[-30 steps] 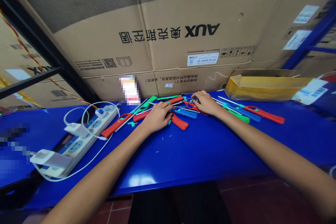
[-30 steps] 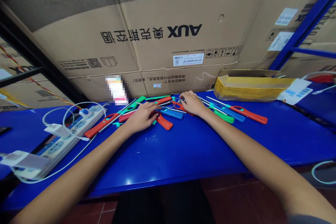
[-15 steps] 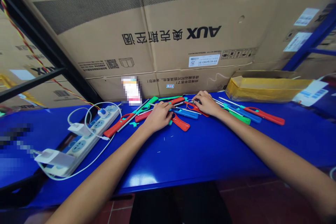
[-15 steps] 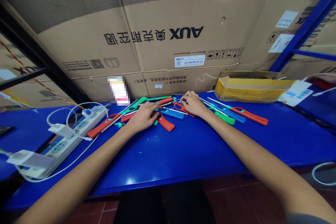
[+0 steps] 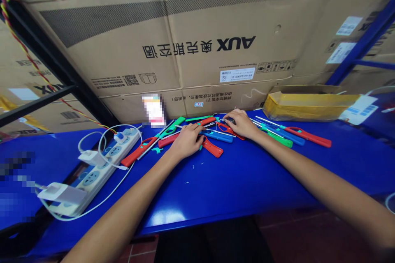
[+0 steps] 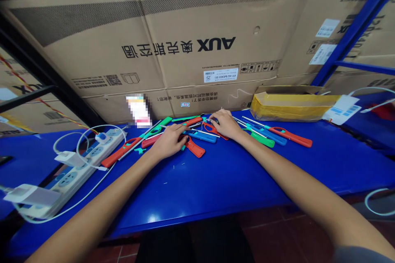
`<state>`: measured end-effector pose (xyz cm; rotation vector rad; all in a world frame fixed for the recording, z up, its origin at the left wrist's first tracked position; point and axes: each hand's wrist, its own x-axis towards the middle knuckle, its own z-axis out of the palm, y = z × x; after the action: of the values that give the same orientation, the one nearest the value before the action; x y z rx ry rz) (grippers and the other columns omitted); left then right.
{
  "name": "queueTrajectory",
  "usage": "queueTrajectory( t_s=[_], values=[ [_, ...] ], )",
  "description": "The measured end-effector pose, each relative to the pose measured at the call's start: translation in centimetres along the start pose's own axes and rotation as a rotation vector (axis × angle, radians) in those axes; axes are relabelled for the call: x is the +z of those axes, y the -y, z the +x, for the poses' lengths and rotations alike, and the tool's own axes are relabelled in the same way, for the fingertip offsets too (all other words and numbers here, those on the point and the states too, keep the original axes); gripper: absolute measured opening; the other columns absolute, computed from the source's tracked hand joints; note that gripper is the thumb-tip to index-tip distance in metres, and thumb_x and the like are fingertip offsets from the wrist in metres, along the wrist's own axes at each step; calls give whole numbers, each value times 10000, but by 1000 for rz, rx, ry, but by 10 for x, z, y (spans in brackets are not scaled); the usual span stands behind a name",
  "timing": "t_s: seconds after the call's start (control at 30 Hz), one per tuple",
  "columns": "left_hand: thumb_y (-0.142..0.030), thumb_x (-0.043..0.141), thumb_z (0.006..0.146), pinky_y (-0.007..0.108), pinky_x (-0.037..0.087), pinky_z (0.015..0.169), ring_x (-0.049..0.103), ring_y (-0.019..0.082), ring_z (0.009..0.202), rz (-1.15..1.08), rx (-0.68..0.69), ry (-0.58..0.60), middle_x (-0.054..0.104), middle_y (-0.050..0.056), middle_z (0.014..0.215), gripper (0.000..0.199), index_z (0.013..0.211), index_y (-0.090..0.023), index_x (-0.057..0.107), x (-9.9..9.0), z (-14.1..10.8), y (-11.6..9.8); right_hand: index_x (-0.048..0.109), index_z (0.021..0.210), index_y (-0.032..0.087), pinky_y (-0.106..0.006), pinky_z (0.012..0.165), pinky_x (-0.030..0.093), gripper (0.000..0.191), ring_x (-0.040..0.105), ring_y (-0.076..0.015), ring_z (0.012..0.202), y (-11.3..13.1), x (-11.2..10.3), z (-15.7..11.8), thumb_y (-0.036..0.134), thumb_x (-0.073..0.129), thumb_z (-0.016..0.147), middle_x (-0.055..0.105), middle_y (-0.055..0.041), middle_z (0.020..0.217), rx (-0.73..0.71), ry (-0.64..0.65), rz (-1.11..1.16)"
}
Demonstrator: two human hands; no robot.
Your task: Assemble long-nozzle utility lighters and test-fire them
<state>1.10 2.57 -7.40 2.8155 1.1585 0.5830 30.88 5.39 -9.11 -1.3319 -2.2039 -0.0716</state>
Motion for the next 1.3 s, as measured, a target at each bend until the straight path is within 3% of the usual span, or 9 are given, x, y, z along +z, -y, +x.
queueTrajectory(
  t_s=[0.37, 0.93, 1.3],
  values=[
    [-176, 582, 974, 513, 527, 1013, 673, 342, 1142, 3, 4, -7, 739, 148, 1262, 306, 1256, -180, 700, 2, 1, 0, 802, 1097, 281, -515, 1013, 474, 193, 673, -330, 1112, -6, 0, 1, 290, 623, 1028, 794, -95, 1083, -38, -11, 44],
    [-194, 593, 984, 486, 524, 984, 671, 325, 1116, 7, 12, -5, 740, 130, 1227, 274, 1237, -182, 697, 2, 2, 1, 779, 1083, 266, -540, 1049, 453, 184, 663, -332, 1110, -13, 2, 1, 249, 601, 1036, 776, -105, 1094, -26, 37, 71],
    [-180, 571, 985, 506, 526, 1023, 651, 320, 1161, -41, 49, -77, 730, 122, 1256, 251, 1202, -192, 698, 1, 3, 0, 713, 1300, 296, -544, 1081, 444, 276, 647, -341, 1161, -6, 0, 1, 300, 553, 1075, 749, -114, 1186, -31, 21, 115]
  ],
)
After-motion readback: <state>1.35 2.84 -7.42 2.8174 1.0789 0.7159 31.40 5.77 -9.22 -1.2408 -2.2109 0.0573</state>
